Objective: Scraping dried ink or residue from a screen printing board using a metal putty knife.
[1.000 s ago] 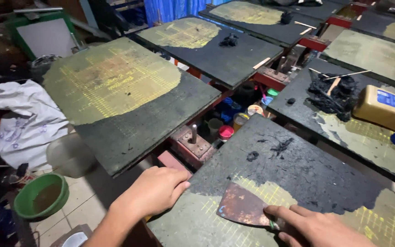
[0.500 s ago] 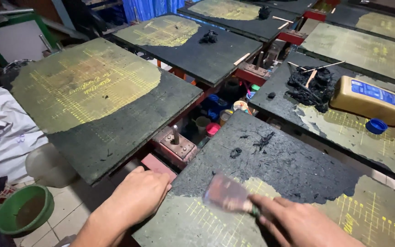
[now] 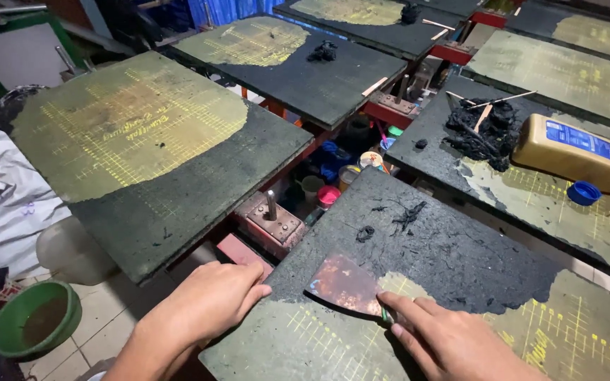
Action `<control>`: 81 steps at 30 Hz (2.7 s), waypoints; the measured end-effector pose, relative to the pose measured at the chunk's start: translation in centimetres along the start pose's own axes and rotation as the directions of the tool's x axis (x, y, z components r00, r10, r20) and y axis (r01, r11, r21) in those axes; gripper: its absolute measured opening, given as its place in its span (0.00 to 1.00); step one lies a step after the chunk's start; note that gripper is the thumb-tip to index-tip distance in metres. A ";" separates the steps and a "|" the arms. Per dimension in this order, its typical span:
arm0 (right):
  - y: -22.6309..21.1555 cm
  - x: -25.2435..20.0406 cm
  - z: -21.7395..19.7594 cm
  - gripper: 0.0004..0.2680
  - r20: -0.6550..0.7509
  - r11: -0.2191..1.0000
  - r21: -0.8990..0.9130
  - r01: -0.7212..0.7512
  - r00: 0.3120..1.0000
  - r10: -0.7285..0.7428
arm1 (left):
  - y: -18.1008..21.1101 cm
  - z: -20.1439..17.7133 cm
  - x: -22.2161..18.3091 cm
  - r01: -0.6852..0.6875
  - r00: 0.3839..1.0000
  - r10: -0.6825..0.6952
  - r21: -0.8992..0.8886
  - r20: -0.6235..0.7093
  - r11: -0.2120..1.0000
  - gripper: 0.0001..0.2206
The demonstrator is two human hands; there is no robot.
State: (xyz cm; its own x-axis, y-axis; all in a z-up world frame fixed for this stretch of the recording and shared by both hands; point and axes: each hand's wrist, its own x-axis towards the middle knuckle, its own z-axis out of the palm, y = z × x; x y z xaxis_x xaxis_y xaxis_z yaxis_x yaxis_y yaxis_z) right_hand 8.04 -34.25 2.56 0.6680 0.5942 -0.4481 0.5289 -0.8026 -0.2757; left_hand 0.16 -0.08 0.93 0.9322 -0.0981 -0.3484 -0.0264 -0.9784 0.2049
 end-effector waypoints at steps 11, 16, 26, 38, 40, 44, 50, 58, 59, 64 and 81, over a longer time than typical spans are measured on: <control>-0.1 0.5 1.2 0.21 0.022 0.994 -0.110 0.003 1.000 -0.001 | 6.3 -3.3 6.6 -0.380 0.799 0.346 0.034 -0.492 0.925 0.08; -0.4 0.3 0.9 0.19 -0.022 0.998 -0.053 0.031 0.999 -0.032 | 8.0 -3.8 14.1 -0.440 0.822 0.368 -0.074 -0.435 0.895 0.20; -0.3 0.3 0.4 0.21 0.008 0.998 -0.014 0.067 0.998 -0.067 | 7.2 -4.5 12.8 -0.373 0.867 0.304 -0.110 -0.395 0.921 0.06; 2.3 -3.4 -3.4 0.24 0.179 0.936 -0.299 -0.186 0.952 0.247 | 5.5 -5.2 5.8 -0.324 0.935 0.287 -0.181 -0.207 0.929 0.19; 2.6 -3.7 -3.3 0.24 0.246 0.887 -0.385 -0.254 0.898 0.364 | 4.5 -4.0 4.8 -0.320 0.934 0.286 -0.151 -0.213 0.935 0.17; 2.4 -3.5 -1.3 0.22 0.230 0.857 -0.317 -0.407 0.843 0.486 | 3.7 -1.9 3.2 -0.402 0.896 0.344 -0.184 -0.279 0.897 0.15; 2.0 -3.9 -1.4 0.16 0.163 0.885 -0.268 -0.381 0.887 0.432 | 4.3 -0.2 2.8 -0.515 0.833 0.443 -0.170 -0.333 0.840 0.15; 2.7 -3.9 -1.3 0.18 0.094 0.850 -0.380 -0.365 0.899 0.428 | 4.3 1.3 3.6 -0.537 0.792 0.482 -0.054 -0.374 0.842 0.15; 3.0 -3.8 -1.3 0.19 0.063 0.858 -0.384 -0.340 0.918 0.392 | 4.3 1.1 3.6 -0.520 0.810 0.468 -0.064 -0.352 0.852 0.16; 3.9 -3.9 -1.0 0.18 -0.115 0.927 -0.287 -0.242 0.969 0.218 | 5.5 -1.4 3.9 -0.407 0.910 0.389 -0.136 -0.142 0.903 0.24; 7.4 -5.2 4.1 0.29 -0.190 0.720 -0.648 -0.248 0.968 0.162 | 4.3 -2.5 10.9 -0.393 0.899 0.380 -0.021 -0.217 0.919 0.19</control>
State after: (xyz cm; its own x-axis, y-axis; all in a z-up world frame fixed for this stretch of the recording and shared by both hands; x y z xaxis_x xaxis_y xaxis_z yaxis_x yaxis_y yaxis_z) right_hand 6.35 -43.48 -0.69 0.8323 0.4550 -0.3166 0.5542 -0.6909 0.4642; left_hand 11.10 -4.93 0.33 0.9066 -0.4204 -0.0370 -0.3834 -0.8571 0.3441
